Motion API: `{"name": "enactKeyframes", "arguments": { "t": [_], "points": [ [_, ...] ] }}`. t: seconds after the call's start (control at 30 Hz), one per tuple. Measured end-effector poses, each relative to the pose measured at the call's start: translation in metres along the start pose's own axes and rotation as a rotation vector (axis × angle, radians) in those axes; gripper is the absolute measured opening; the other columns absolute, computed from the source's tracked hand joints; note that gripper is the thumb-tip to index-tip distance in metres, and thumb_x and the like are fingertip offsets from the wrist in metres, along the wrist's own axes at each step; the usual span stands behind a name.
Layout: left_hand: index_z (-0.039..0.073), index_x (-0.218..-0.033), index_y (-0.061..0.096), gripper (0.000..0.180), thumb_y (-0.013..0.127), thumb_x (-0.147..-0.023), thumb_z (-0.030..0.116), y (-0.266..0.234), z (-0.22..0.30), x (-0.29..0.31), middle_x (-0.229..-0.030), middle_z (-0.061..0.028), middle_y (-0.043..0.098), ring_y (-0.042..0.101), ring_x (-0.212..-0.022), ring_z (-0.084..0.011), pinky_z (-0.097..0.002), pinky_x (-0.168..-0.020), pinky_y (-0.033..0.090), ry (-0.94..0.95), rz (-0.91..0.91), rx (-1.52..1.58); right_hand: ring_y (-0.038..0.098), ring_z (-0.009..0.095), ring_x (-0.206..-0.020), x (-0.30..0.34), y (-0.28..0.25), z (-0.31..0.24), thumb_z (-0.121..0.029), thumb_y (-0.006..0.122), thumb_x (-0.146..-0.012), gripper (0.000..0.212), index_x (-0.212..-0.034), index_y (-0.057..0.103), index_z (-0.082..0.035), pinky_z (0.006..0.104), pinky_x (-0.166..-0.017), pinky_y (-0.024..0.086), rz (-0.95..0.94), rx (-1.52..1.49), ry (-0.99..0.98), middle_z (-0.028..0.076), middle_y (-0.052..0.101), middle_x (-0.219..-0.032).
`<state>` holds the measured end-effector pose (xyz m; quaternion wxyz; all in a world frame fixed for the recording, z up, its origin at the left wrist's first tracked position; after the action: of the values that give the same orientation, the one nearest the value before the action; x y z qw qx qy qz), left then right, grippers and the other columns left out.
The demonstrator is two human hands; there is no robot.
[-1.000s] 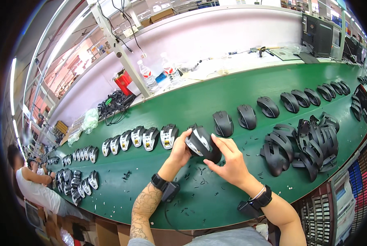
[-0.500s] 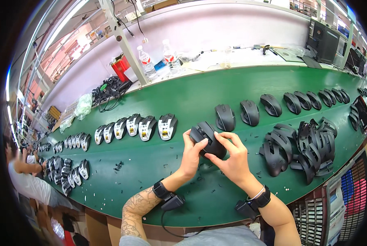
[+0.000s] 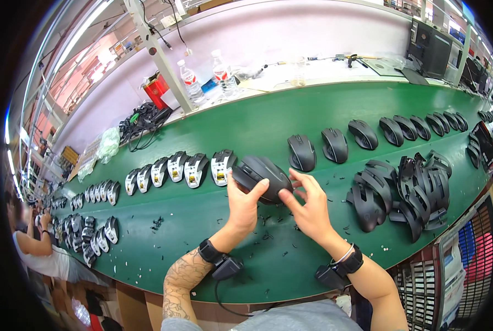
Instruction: The person repeatedly picks up a black computer mouse shell and a white internal chassis from a green workbench, aligns them, and snaps the shell onto the chassis. The person then places the assembled mouse into a row of completed units. This process is repeated for multiple mice throughout the clip.
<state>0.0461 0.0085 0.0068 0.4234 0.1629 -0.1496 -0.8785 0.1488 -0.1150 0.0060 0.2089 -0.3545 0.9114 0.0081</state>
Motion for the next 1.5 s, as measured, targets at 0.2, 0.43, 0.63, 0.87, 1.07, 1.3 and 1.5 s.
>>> {"name": "enactKeyframes", "arguments": {
  "t": [0.2, 0.43, 0.63, 0.87, 1.07, 1.3, 1.5],
  "points": [
    [0.003, -0.119, 0.045, 0.043, 0.064, -0.082, 0.007, 0.004, 0.011, 0.001, -0.11, -0.0082, 0.057, 0.059, -0.101, -0.0193, -0.0369, -0.089, 0.05, -0.051, -0.031, 0.036, 0.055, 0.007, -0.072, 0.002, 0.013, 0.03, -0.027, 0.062, -0.093, 0.025, -0.085, 0.062, -0.003, 0.0241, -0.07, 0.047, -0.179, -0.621, 0.419, 0.0, 0.062, -0.078],
    [0.003, -0.118, 0.046, 0.039, 0.064, -0.083, 0.009, 0.004, 0.006, 0.002, -0.107, -0.0087, 0.059, 0.06, -0.099, -0.0203, -0.0384, -0.089, 0.05, -0.108, -0.041, 0.074, 0.053, 0.006, -0.068, 0.006, 0.013, 0.04, -0.033, 0.062, -0.092, 0.031, -0.076, 0.056, -0.007, 0.0223, -0.066, 0.044, -0.169, -0.564, 0.396, -0.002, 0.059, -0.075],
    [0.003, -0.118, 0.045, 0.038, 0.062, -0.085, 0.011, 0.003, 0.001, 0.0, -0.107, -0.0091, 0.059, 0.06, -0.101, -0.0219, -0.0394, -0.088, 0.051, -0.184, -0.018, 0.078, 0.057, 0.009, -0.073, 0.002, 0.011, 0.04, -0.031, 0.071, -0.085, 0.031, -0.09, 0.063, -0.002, 0.0252, -0.066, 0.045, -0.114, -0.517, 0.406, 0.002, 0.062, -0.077],
    [0.005, -0.118, 0.05, 0.038, 0.05, -0.093, 0.033, 0.008, -0.006, 0.005, -0.115, -0.0094, 0.059, 0.056, -0.11, -0.0231, -0.0462, -0.096, 0.043, -0.292, -0.099, 0.173, 0.058, 0.025, -0.106, -0.001, 0.004, -0.005, -0.022, 0.088, -0.061, 0.082, -0.129, 0.048, 0.001, 0.0344, -0.08, 0.051, -0.091, 0.091, -0.075, 0.015, 0.057, -0.117],
    [0.01, -0.112, 0.052, 0.035, 0.036, -0.101, 0.039, -0.003, 0.009, -0.007, -0.111, -0.0026, 0.058, 0.056, -0.104, -0.0154, -0.0386, -0.091, 0.046, -0.17, -0.085, -0.016, 0.062, 0.019, -0.095, -0.005, -0.002, 0.003, -0.012, 0.086, -0.061, 0.078, -0.13, 0.051, -0.001, 0.0307, -0.077, 0.054, -0.028, 0.054, -0.031, 0.012, 0.062, -0.11],
    [0.008, -0.098, 0.055, 0.03, 0.042, -0.101, 0.035, -0.005, 0.016, -0.015, -0.096, -0.0008, 0.06, 0.059, -0.087, -0.0093, -0.0315, -0.08, 0.052, -0.038, -0.128, -0.275, 0.062, 0.023, -0.097, -0.005, -0.006, 0.002, -0.015, 0.085, -0.062, 0.075, -0.128, 0.053, -0.004, 0.033, -0.076, 0.052, -0.021, 0.065, 0.013, 0.013, 0.062, -0.112],
    [0.008, -0.098, 0.057, 0.026, 0.044, -0.101, 0.031, -0.015, 0.013, -0.021, -0.095, -0.0003, 0.063, 0.06, -0.089, -0.0095, -0.0289, -0.079, 0.05, -0.029, -0.151, -0.311, 0.062, 0.022, -0.096, -0.004, -0.005, 0.001, -0.016, 0.085, -0.062, 0.075, -0.129, 0.053, -0.004, 0.0331, -0.076, 0.052, -0.023, 0.076, -0.006, 0.014, 0.064, -0.112]
  ]
}}
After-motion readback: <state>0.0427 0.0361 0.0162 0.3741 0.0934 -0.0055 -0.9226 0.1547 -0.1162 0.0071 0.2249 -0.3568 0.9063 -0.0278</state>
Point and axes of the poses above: each hand's wrist, its own x-axis away from the middle knuckle, its own y-axis out of the palm, z = x × y, the point moved 5 cm from there along -x, towards the middle knuckle
